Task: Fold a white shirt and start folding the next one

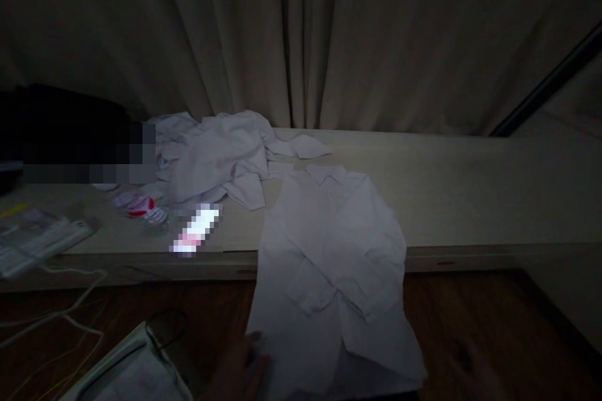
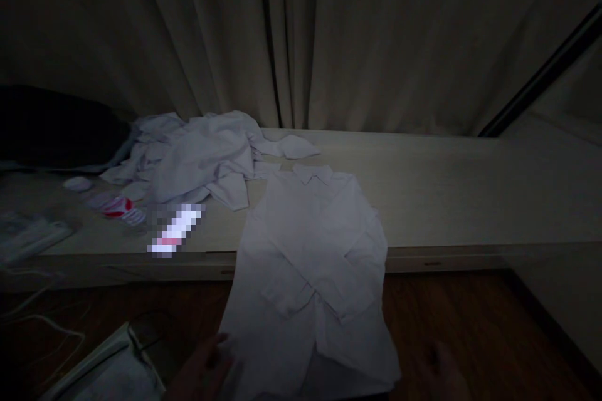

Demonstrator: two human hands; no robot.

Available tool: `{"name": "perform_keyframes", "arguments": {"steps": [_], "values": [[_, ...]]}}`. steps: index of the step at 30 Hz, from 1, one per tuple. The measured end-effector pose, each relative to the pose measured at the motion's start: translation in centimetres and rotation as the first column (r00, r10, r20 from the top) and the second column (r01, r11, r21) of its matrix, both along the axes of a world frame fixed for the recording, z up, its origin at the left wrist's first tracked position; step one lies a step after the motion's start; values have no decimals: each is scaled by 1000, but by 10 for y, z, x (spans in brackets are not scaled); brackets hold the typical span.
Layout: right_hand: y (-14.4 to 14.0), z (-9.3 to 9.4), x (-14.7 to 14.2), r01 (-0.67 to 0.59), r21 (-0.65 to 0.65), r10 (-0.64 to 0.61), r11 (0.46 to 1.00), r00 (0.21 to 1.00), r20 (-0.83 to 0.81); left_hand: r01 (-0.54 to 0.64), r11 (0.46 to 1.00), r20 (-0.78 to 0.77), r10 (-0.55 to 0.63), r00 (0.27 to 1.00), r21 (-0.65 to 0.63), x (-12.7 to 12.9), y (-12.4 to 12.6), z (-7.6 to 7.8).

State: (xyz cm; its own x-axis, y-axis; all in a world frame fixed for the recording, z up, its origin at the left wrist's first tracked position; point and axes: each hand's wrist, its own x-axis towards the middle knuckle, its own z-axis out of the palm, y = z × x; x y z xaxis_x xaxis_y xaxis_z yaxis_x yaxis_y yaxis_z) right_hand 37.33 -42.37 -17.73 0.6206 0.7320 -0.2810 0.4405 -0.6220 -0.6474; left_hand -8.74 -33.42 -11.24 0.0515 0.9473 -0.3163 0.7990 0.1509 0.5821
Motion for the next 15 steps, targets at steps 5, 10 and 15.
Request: {"name": "perform_keyframes", "arguments": {"steps": [5, 10, 15], "values": [[28, 11, -107, -550, 97, 532, 829, 831, 162, 634, 769, -120, -638, 760, -77, 88, 4, -3], [32, 9, -144, -774, -114, 775, 622, 589, 231, 725, 631, -190, -775, 602, -276, 108, 14, -8], [29, 3, -138, -789, -121, 784, 603, 558, 271, 686, 698, -96, -712, 695, -208, 99, 15, -7]]}}
